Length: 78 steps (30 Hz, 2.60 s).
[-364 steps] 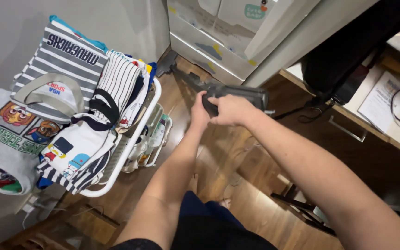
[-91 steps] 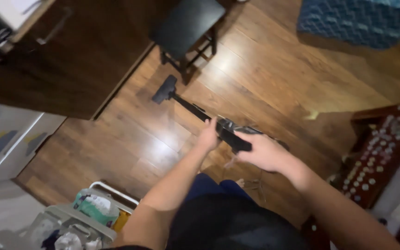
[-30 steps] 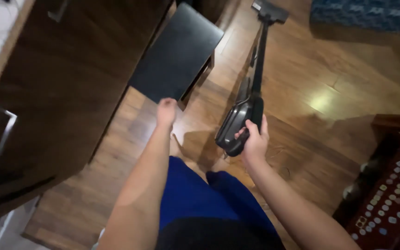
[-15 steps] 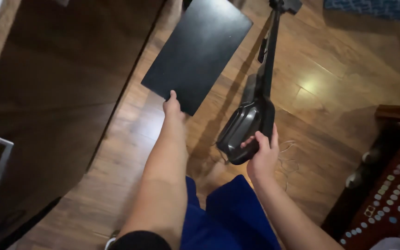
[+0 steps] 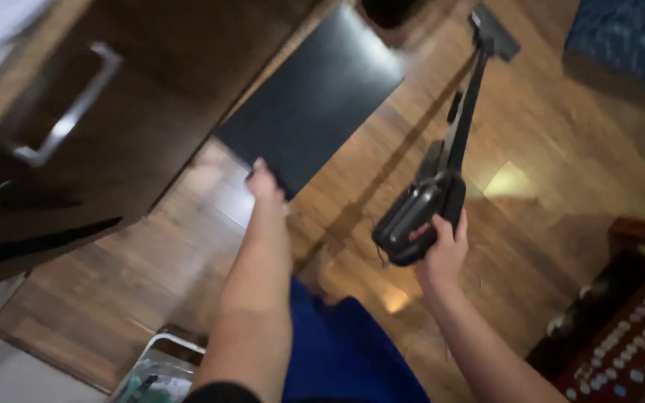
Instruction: The recorder is vacuuming the floor in a small room, moving around a bed, furniture, and a fan.
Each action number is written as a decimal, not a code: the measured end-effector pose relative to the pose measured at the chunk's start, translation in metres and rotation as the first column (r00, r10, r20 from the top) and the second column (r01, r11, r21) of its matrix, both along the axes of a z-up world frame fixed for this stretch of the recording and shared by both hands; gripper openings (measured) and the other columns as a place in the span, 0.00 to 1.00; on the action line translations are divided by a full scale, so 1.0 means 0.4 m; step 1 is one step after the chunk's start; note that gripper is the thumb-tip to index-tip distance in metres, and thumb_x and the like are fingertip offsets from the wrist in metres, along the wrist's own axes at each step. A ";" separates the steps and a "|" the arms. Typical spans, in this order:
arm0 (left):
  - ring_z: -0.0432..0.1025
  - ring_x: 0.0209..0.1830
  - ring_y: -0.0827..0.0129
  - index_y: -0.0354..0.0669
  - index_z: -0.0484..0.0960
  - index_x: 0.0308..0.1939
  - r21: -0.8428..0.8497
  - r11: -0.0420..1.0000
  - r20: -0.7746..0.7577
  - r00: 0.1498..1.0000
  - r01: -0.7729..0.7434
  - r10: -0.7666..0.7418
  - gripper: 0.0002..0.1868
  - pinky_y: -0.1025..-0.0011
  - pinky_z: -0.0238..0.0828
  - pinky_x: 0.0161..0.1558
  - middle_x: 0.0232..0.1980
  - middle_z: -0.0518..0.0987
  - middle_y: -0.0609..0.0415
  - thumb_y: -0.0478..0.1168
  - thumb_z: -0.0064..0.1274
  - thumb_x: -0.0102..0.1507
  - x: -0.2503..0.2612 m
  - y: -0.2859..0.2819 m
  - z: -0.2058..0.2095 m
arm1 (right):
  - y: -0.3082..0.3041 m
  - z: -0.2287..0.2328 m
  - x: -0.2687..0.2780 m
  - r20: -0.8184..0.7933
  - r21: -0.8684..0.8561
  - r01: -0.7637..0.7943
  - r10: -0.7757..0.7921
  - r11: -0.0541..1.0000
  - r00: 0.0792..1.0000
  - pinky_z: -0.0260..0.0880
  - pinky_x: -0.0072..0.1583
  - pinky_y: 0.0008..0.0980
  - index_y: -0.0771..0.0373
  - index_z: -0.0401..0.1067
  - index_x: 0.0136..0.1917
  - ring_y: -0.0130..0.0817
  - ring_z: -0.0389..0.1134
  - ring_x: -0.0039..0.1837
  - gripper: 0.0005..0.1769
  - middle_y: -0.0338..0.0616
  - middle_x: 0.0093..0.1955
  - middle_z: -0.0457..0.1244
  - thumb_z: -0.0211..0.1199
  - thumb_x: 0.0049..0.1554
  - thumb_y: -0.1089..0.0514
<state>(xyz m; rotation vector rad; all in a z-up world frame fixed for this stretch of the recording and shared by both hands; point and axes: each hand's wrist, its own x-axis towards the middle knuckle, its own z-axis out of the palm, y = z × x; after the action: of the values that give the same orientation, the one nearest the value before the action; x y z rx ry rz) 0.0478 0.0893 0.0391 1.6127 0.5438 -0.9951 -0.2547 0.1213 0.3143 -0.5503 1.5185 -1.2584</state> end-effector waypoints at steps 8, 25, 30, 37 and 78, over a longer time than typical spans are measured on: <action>0.73 0.46 0.57 0.28 0.74 0.59 0.326 0.938 0.132 0.976 0.122 -0.173 0.28 0.57 0.71 0.48 0.52 0.80 0.42 0.54 0.46 0.72 0.411 0.574 -0.150 | 0.093 0.062 0.084 0.010 0.040 -0.062 0.062 0.997 0.998 0.70 0.39 0.37 0.60 0.61 0.71 0.35 0.64 0.33 0.25 0.43 0.33 0.60 0.53 0.60 0.62; 0.70 0.61 0.38 0.24 0.56 0.76 0.686 0.506 0.477 0.202 0.523 -0.855 0.41 0.51 0.66 0.62 0.65 0.71 0.29 0.39 0.50 0.62 0.341 0.895 0.194 | 0.284 0.194 0.084 0.024 0.040 -0.032 0.031 0.999 0.999 0.68 0.36 0.37 0.61 0.64 0.61 0.36 0.64 0.33 0.15 0.44 0.33 0.60 0.54 0.61 0.61; 0.64 0.70 0.42 0.33 0.66 0.70 0.475 0.112 0.713 -0.307 0.873 -0.630 0.32 0.54 0.57 0.71 0.69 0.70 0.33 0.41 0.52 0.64 -0.022 0.854 0.285 | 0.438 0.356 -0.024 -0.011 0.172 -0.048 0.051 0.984 0.999 0.66 0.34 0.34 0.65 0.67 0.60 0.34 0.63 0.30 0.15 0.43 0.31 0.61 0.59 0.60 0.60; 0.67 0.71 0.44 0.34 0.71 0.70 0.088 -0.348 0.865 -0.246 0.933 -0.439 0.28 0.59 0.63 0.71 0.69 0.74 0.35 0.29 0.42 0.63 -0.557 0.633 0.804 | 0.698 0.587 -0.284 -0.072 0.324 -0.097 0.127 0.941 0.989 0.64 0.34 0.34 0.62 0.70 0.68 0.35 0.62 0.29 0.27 0.45 0.27 0.61 0.61 0.55 0.60; 0.76 0.54 0.44 0.38 0.73 0.56 0.169 -0.068 0.821 -0.179 0.983 -0.543 0.23 0.58 0.74 0.53 0.50 0.81 0.38 0.28 0.53 0.56 -0.784 -0.019 0.991 | -0.138 0.859 -0.466 -0.388 0.634 -0.763 0.906 0.128 -0.170 0.74 0.55 0.42 0.48 0.61 0.77 0.50 0.75 0.48 0.44 0.60 0.47 0.72 0.61 0.46 0.46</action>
<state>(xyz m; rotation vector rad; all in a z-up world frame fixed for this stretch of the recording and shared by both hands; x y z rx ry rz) -0.2658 0.0815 0.4354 1.4168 -1.7255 -1.1060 -0.4413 0.0662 0.6580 -1.7896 1.2582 0.3806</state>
